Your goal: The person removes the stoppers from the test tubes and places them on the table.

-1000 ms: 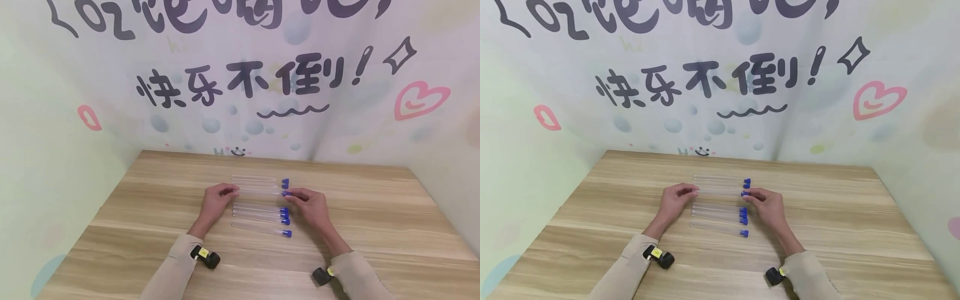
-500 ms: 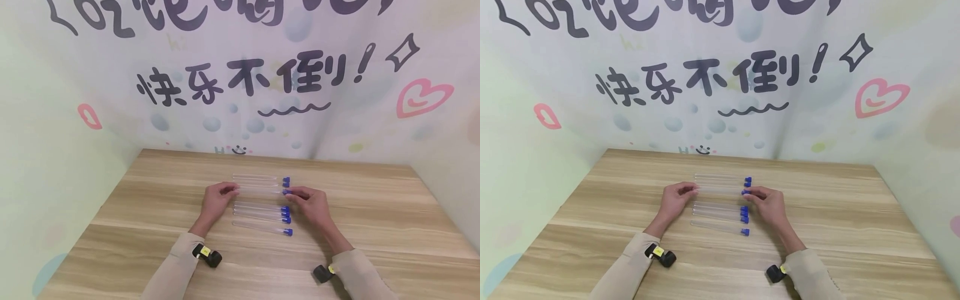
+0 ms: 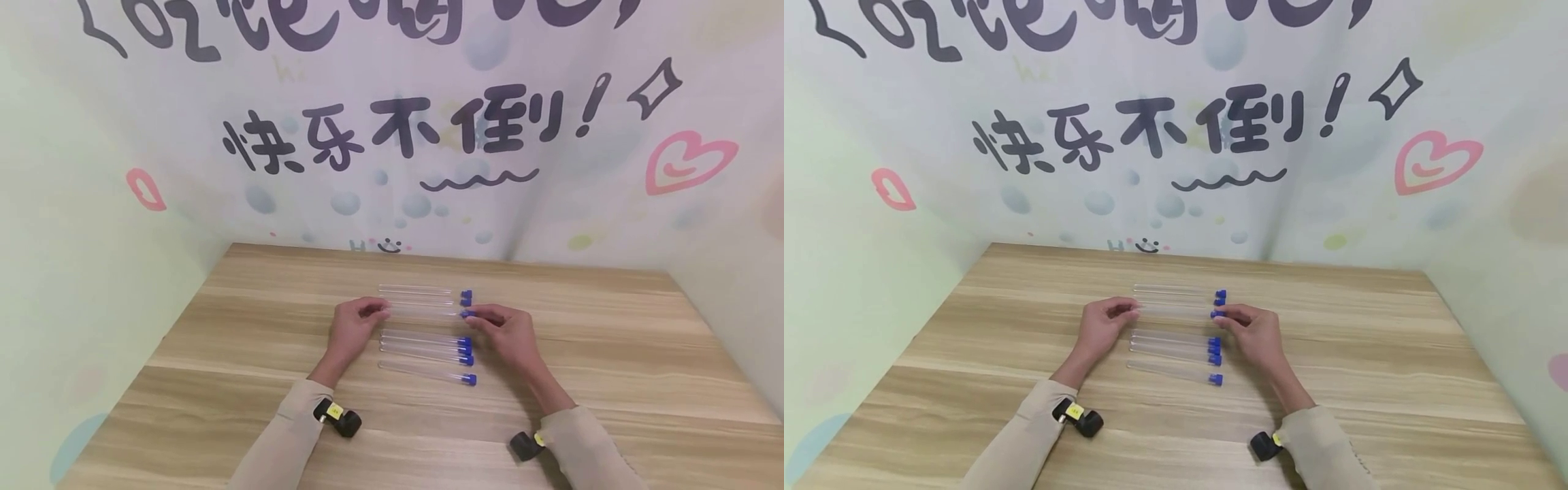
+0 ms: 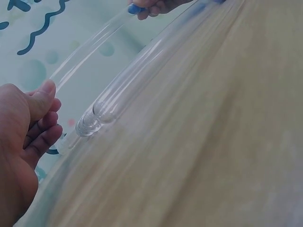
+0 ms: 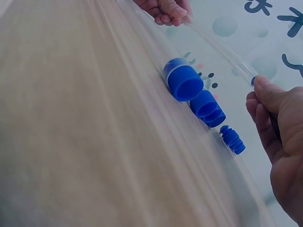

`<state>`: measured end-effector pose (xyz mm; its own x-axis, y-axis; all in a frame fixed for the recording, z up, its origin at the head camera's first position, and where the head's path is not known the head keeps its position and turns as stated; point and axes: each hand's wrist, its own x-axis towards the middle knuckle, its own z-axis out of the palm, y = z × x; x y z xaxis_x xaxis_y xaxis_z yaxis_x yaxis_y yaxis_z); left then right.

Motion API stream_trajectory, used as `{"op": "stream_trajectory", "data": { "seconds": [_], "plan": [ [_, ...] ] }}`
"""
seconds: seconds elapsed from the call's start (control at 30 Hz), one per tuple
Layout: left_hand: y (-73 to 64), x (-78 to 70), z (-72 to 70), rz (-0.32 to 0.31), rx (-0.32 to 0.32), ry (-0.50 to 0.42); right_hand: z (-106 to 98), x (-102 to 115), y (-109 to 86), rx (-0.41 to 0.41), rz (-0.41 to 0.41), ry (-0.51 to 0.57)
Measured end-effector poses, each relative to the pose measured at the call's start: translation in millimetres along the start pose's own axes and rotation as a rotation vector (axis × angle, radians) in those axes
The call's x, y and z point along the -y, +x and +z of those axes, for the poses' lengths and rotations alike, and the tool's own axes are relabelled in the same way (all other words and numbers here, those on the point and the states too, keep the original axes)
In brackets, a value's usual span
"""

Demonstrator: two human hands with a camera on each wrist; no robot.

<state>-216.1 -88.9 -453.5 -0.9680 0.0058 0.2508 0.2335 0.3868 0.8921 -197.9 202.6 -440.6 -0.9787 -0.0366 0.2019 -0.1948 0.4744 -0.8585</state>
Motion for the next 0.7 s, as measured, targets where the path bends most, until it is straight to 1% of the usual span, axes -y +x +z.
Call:
{"op": "stream_trajectory", "data": {
  "seconds": [0.13,0.33,0.7],
  "plan": [
    [0.3,0.3,0.7,-0.002,-0.01,0.004,-0.3,-0.3,0.4,0.013,-0.012,0.01],
    [0.7,0.2,0.6,0.015,-0.018,-0.009,0.0,-1.6,1.3,0.012,-0.023,-0.016],
    [-0.4,-0.3,0.5,0.017,-0.017,-0.013,-0.9,-2.2,0.6,0.014,-0.014,-0.032]
  ]
}}
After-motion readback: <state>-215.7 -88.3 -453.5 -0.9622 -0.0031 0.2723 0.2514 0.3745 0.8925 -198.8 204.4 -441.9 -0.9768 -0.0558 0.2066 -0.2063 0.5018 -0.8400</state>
